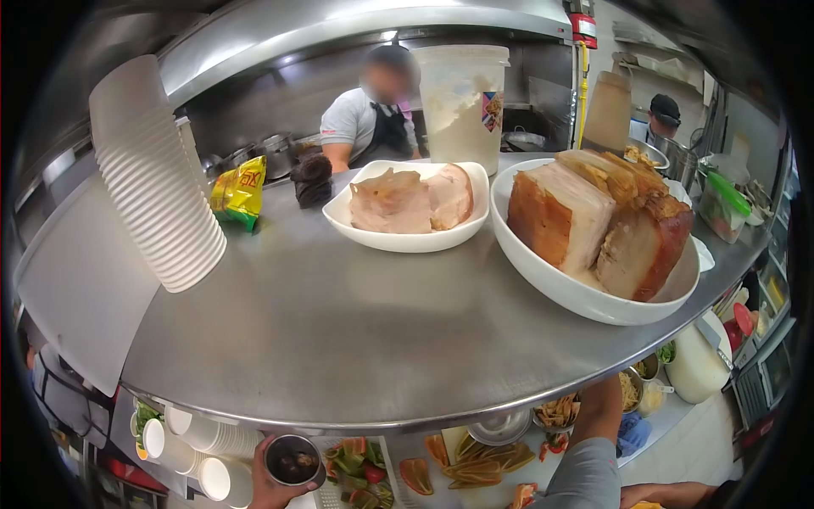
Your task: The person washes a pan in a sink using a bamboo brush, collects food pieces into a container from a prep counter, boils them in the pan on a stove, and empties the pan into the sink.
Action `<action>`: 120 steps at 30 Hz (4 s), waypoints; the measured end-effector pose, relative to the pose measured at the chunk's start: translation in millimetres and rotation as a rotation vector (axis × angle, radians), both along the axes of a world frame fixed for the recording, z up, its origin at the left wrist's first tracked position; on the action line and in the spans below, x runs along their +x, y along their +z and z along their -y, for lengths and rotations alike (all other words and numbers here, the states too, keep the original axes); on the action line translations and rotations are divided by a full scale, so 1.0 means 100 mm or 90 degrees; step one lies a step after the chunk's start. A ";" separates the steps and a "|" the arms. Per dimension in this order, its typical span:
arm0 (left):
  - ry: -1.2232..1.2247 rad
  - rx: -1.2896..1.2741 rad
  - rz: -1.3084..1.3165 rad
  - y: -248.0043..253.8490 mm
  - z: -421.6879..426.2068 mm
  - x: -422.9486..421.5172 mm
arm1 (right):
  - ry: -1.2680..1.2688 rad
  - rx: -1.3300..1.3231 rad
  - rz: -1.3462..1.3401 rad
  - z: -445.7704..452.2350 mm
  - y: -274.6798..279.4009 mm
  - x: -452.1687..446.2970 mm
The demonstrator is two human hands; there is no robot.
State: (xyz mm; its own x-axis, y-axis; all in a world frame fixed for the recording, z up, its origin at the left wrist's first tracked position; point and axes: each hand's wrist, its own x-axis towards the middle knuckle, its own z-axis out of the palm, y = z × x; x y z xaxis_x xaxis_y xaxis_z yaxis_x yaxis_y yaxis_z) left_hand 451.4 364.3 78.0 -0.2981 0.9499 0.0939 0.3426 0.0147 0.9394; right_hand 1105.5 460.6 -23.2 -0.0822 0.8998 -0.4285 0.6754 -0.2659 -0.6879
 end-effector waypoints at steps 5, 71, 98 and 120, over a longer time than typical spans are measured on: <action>0.000 0.003 0.000 -0.07 0.02 0.03 | -0.017 -0.133 -0.028 0.62 0.03 0.42; -0.056 0.039 -0.117 -0.16 -0.07 0.19 | -0.010 -0.179 -0.048 1.05 0.04 0.56; -0.404 -0.066 0.009 -0.24 -1.84 1.61 | 0.123 0.605 -0.347 -1.54 0.60 -2.91; 0.103 0.271 0.042 0.19 2.33 -2.19 | 0.684 0.511 -0.312 2.14 2.15 -7.56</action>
